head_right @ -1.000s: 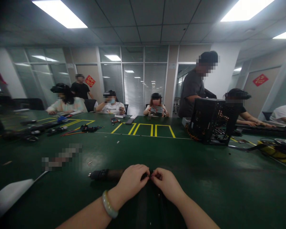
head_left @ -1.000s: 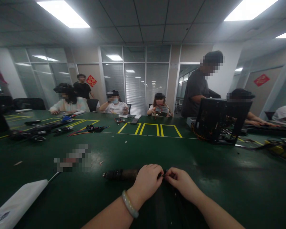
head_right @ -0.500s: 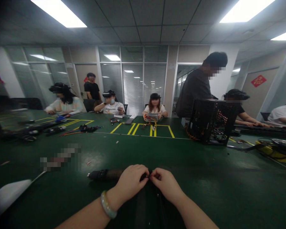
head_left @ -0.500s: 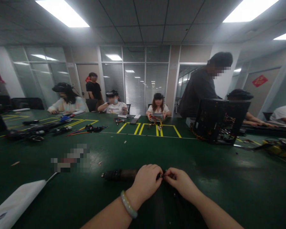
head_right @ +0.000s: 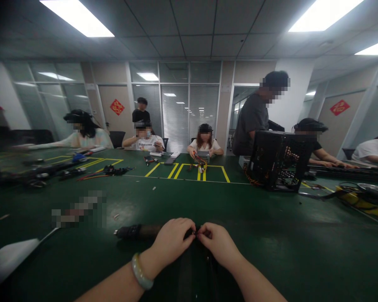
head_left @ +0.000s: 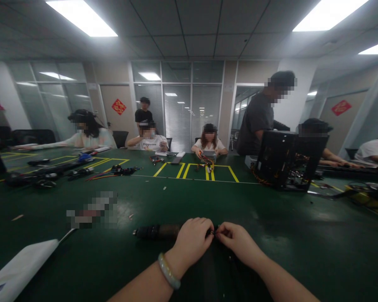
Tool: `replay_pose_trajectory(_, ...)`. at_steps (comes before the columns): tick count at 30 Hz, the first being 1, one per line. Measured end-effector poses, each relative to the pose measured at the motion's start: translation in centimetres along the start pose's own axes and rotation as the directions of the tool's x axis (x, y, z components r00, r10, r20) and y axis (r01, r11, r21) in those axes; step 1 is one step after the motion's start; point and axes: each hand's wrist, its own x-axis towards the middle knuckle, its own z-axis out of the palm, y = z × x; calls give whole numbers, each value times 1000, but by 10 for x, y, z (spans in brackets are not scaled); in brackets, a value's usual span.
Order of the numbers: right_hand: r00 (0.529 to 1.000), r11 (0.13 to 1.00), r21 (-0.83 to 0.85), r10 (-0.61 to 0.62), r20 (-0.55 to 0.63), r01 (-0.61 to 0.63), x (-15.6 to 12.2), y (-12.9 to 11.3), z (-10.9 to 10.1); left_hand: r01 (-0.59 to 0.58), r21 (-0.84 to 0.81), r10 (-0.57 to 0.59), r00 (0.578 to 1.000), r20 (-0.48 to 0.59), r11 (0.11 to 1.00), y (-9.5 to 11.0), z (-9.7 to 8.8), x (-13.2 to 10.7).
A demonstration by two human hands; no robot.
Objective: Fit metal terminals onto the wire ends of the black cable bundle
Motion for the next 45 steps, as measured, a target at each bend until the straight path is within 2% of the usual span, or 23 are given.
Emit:
replay_pose_trajectory(14,999,999,-30,-14,-49,13,1,-2,2,-36,-14,36,999,-6,999,-3,4,2)
replay_pose_trajectory(28,1000,998,-62,14,-23,-16,-1,-6,3,-1,21,0,1000,29,1000,-1,1,1)
replay_pose_trajectory(36,999,998,-61,3,-53,-6,1,-2,7,-20,11,20,1000,6,1000,-2,5,2)
replay_pose_trajectory(45,997,996,-81,39,-60,-44,1,-3,5,19,-36,-20,999,-29,999,-2,3,0)
